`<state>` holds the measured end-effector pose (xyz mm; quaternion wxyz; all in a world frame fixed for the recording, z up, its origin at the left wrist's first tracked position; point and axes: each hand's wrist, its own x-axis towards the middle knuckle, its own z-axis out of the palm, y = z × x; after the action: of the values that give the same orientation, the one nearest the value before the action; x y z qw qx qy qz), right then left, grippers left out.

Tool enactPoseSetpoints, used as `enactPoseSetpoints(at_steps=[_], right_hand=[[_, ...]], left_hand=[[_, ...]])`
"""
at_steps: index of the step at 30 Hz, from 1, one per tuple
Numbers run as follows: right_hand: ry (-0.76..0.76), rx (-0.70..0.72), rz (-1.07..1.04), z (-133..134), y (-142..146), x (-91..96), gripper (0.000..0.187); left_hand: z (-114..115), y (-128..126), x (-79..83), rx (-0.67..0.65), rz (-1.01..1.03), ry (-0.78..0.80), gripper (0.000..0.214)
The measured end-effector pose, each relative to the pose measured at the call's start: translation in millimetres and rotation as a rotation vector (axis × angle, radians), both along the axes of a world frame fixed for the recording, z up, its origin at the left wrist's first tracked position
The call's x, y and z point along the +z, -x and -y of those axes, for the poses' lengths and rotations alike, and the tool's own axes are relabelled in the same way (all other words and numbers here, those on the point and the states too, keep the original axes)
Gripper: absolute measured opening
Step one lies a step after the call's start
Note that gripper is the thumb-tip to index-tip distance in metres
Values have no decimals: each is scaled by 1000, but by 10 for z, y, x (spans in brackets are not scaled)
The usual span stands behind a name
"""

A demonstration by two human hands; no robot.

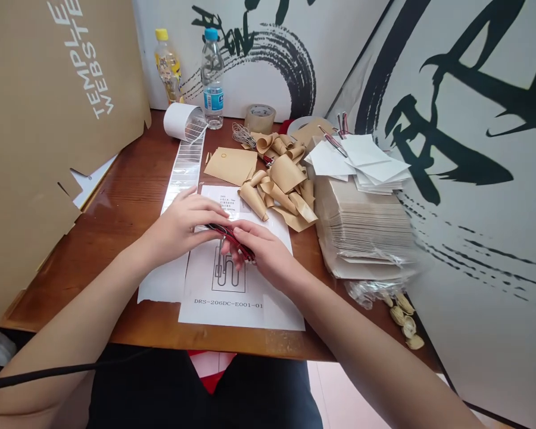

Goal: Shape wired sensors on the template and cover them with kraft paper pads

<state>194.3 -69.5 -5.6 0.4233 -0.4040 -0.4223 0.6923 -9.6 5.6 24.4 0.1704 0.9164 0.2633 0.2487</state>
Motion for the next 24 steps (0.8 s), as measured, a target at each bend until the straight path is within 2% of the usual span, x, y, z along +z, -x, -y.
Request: enactPoseSetpoints(at_steps=[3,6,10,15,18,21,24], right_hand=[[58,17,-135,-31,-33,14,32],[91,-1,-202,-56,-65,25,40],[89,-70,-236,-64,-74,7,40],[117,-146,-261,-81,-68,-19,44],[119,-182,-246,-99,-76,-23,46],[95,-177,-229,-108,-92,-19,43],[78,-152,-240,-103,-102,-15,41]], left_hand=[[90,-67,-10,118,132,-163,17],[225,-158,23,198,239,-249,15],[312,-220,9,69,288,-120,8],[269,-188,-44,1,251,-104,8],[260,-181,-57,-10,171,-139,8],[276,-203,-69,34,99,-211,9],[295,-226,-80,10,15,-297,14]])
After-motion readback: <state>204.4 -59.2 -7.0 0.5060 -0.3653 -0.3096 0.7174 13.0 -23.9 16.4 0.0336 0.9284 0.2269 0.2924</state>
